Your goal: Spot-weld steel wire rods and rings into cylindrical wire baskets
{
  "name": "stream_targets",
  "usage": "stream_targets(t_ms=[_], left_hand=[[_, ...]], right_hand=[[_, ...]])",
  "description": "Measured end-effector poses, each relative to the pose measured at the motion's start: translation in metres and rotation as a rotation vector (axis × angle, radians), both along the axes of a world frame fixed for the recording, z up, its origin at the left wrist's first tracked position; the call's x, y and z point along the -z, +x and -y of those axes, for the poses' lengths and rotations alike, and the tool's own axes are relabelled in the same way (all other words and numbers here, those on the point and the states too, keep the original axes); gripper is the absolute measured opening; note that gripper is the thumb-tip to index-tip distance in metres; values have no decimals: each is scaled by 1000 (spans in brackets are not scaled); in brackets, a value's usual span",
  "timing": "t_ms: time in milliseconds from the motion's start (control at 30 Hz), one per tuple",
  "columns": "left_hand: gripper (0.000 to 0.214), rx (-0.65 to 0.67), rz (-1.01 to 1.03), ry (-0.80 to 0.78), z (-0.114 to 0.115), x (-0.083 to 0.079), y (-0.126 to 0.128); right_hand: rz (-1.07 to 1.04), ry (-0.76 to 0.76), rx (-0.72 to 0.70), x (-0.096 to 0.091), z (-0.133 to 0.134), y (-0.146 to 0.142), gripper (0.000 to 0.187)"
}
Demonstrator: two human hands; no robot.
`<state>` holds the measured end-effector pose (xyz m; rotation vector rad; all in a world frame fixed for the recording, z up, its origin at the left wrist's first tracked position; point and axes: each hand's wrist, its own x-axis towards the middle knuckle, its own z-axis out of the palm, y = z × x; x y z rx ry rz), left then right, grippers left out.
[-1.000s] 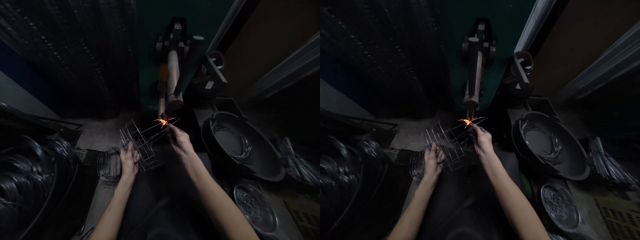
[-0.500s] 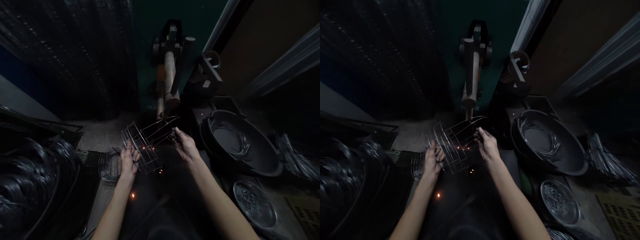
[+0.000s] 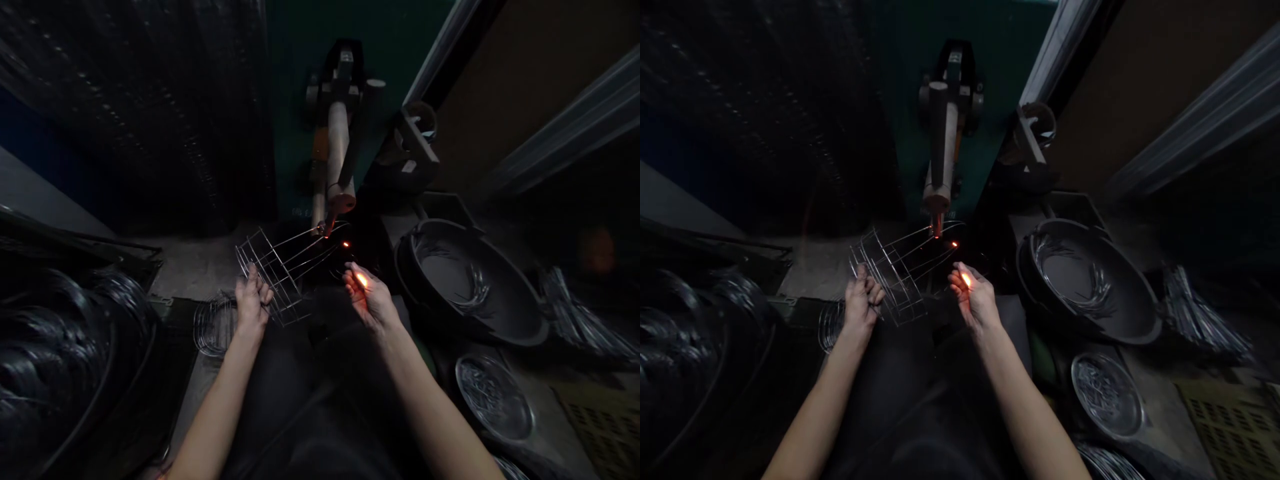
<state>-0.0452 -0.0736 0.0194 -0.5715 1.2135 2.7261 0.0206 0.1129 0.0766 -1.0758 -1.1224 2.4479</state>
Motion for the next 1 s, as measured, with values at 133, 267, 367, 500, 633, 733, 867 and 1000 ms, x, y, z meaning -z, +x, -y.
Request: stream_targets(t_ms=[133, 267, 367, 500, 633, 733, 867, 1000], left_hand=[[52, -24, -11, -18, -2, 2, 3], [40, -65, -17, -95, -7, 17, 31], [34, -17, -95, -192, -9, 35, 66], [43, 299, -257, -370, -2, 53, 100], [64, 719, -137, -234, 16, 61, 96], [78, 775, 162, 121, 32, 60, 82], [81, 683, 325, 86, 32, 46, 67], [50, 634, 298, -174, 7, 36, 58]], right_hand=[[-94, 262, -196, -17, 20, 11, 23], [-266, 753, -462, -40, 47, 8, 15], [-223, 869, -451, -50, 50, -12, 21], [-122, 505, -562, -40, 24, -28, 24], [-143, 294, -675, -10, -2, 3, 34], [-148, 427, -693, 16, -4, 46, 27], [-142, 743, -821, 42, 6, 104, 20], [-123, 941, -742, 62, -25, 153, 23]])
